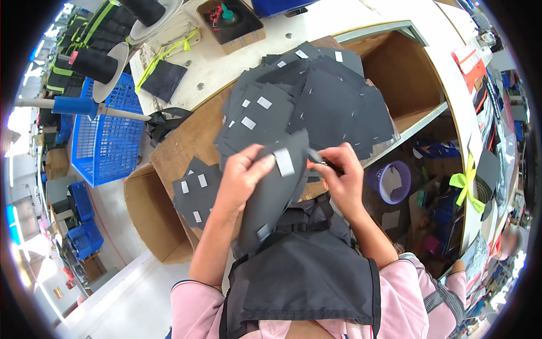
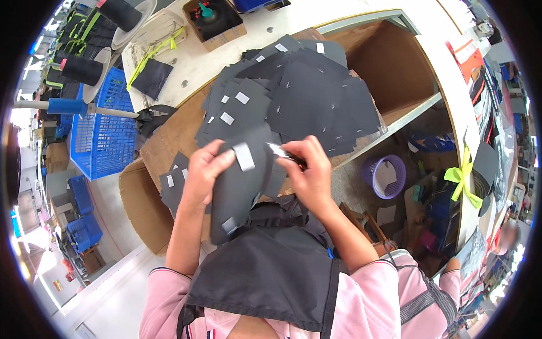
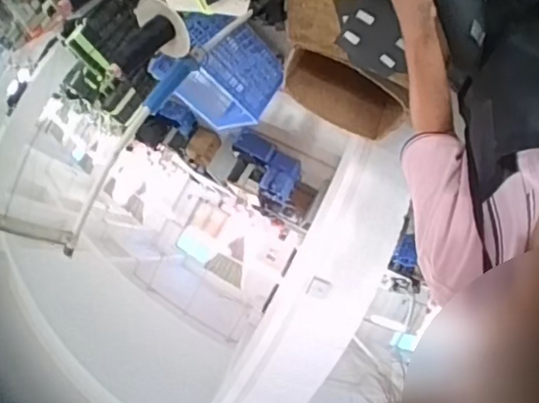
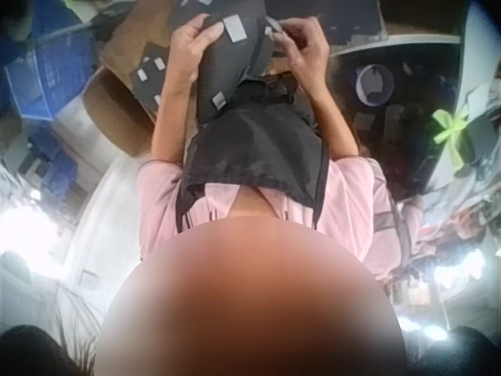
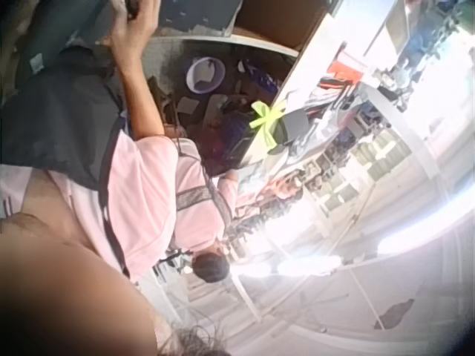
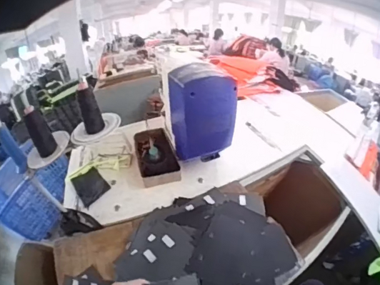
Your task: Sorting and prepping fabric panels with adhesive patches in a factory setting.
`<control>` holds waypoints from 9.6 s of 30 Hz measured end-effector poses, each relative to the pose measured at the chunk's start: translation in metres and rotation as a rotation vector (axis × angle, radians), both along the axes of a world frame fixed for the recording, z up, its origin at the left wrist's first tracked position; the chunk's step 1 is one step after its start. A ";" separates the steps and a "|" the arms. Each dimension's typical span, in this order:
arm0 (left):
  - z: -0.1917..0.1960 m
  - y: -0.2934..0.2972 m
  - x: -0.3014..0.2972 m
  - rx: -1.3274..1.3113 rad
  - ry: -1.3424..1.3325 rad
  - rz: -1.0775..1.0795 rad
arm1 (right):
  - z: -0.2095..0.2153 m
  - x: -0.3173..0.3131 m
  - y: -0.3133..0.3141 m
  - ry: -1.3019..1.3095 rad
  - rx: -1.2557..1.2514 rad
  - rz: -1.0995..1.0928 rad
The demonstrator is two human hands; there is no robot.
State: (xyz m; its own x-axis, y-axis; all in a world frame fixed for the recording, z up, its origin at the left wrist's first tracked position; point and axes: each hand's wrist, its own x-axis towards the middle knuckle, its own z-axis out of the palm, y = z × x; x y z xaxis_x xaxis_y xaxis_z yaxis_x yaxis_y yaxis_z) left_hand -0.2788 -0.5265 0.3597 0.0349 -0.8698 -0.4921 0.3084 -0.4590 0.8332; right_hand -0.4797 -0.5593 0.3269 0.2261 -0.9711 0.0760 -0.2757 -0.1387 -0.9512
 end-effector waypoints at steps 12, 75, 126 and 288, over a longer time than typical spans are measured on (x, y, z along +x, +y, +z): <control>-0.037 0.021 0.023 -0.200 0.047 0.552 | -0.013 0.019 0.005 -0.870 1.048 -0.092; 0.020 0.016 -0.013 -0.061 -0.012 0.039 | 0.002 -0.009 -0.018 -0.416 0.697 0.341; 0.013 0.007 -0.002 0.205 -0.123 -0.373 | 0.015 -0.010 -0.022 0.219 -0.572 0.439; -0.001 -0.006 -0.018 -0.006 -0.263 -0.432 | 0.023 -0.031 -0.003 0.370 -0.533 0.283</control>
State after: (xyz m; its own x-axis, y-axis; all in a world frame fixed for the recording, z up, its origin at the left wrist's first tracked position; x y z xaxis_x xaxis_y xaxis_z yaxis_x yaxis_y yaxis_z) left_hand -0.2967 -0.5320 0.3584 -0.2068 -0.8347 -0.5104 -0.1299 -0.4937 0.8599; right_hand -0.5106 -0.5626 0.3495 0.5671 -0.7230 0.3946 -0.4522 -0.6737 -0.5845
